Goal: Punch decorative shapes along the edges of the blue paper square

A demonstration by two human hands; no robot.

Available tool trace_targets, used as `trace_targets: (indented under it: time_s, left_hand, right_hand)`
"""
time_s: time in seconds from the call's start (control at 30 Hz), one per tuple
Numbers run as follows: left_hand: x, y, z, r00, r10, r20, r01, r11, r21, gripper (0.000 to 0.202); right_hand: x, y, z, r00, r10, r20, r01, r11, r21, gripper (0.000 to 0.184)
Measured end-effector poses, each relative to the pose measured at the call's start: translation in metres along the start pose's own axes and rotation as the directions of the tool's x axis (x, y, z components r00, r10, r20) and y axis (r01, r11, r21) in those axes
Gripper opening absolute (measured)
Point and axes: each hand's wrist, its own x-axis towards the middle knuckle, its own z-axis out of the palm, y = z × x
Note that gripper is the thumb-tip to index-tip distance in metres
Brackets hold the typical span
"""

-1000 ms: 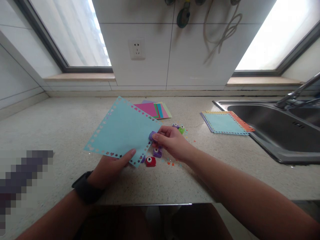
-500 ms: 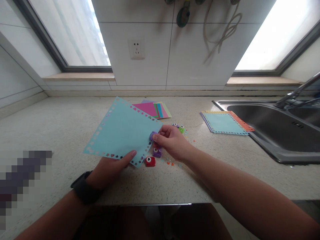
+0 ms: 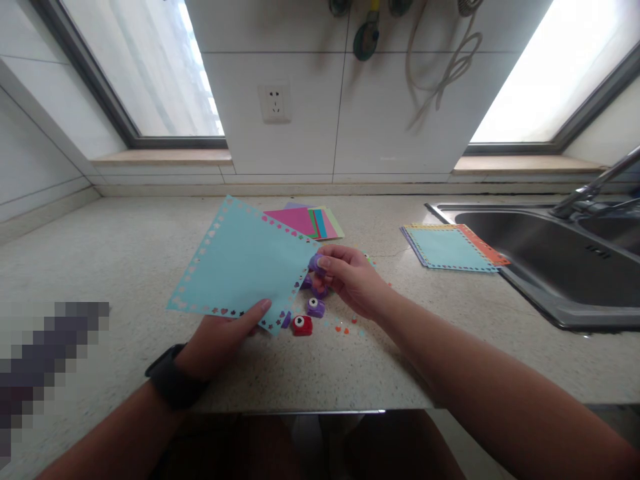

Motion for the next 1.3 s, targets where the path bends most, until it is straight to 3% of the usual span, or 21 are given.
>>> trace_targets:
  time_s: [0.2, 0.33, 0.43, 0.5, 0.63, 0.83, 1.13, 1.3]
  left_hand:
    - [0.002, -0.003, -0.001, 1.0, -0.011, -0.011, 0.01, 1.0, -0.017, 0.035]
    - [0.002, -0.001, -0.001, 1.0, 0.0, -0.015, 0.0, 1.0, 0.007, 0.039]
    - [0.003, -0.002, 0.0, 1.0, 0.012, -0.013, -0.012, 1.0, -0.021, 0.04]
    - [0.003, -0.003, 0.0, 1.0, 0.021, -0.01, -0.022, 0.999, -0.028, 0.04]
    - [0.004, -0.005, 0.0, 0.999, 0.033, -0.007, -0.033, 0.999, -0.041, 0.041]
    - [0.004, -0.006, 0.001, 1.0, 0.013, -0.013, -0.014, 0.998, -0.068, 0.037]
    - [0.005, -0.008, 0.002, 1.0, 0.016, -0.014, -0.017, 0.997, -0.069, 0.038]
    - [0.004, -0.005, 0.001, 1.0, 0.003, -0.008, -0.004, 0.996, -0.088, 0.038]
  right_hand:
    - [0.005, -0.001, -0.013, 0.996, -0.077, -0.046, 0.072, 0.992, -0.105, 0.023]
    - [0.005, -0.008, -0.023, 0.998, -0.045, 0.038, 0.055, 0.947, -0.315, 0.024]
    - [0.001, -0.016, -0.027, 0.97, 0.13, 0.206, 0.004, 0.836, -0.548, 0.024]
    - [-0.002, -0.021, -0.027, 0.943, 0.221, 0.249, 0.006, 0.735, -0.678, 0.022]
    - [-0.005, -0.027, -0.023, 0.929, 0.254, 0.27, 0.103, 0.523, -0.846, 0.02]
    - [-0.005, -0.028, -0.021, 0.902, 0.343, 0.263, 0.121, 0.385, -0.915, 0.026]
    - [-0.007, -0.025, -0.019, 0.912, 0.3, 0.281, 0.191, 0.295, -0.936, 0.028]
    - [-0.006, -0.022, -0.02, 0.906, 0.239, 0.351, 0.298, 0.23, -0.926, 0.025]
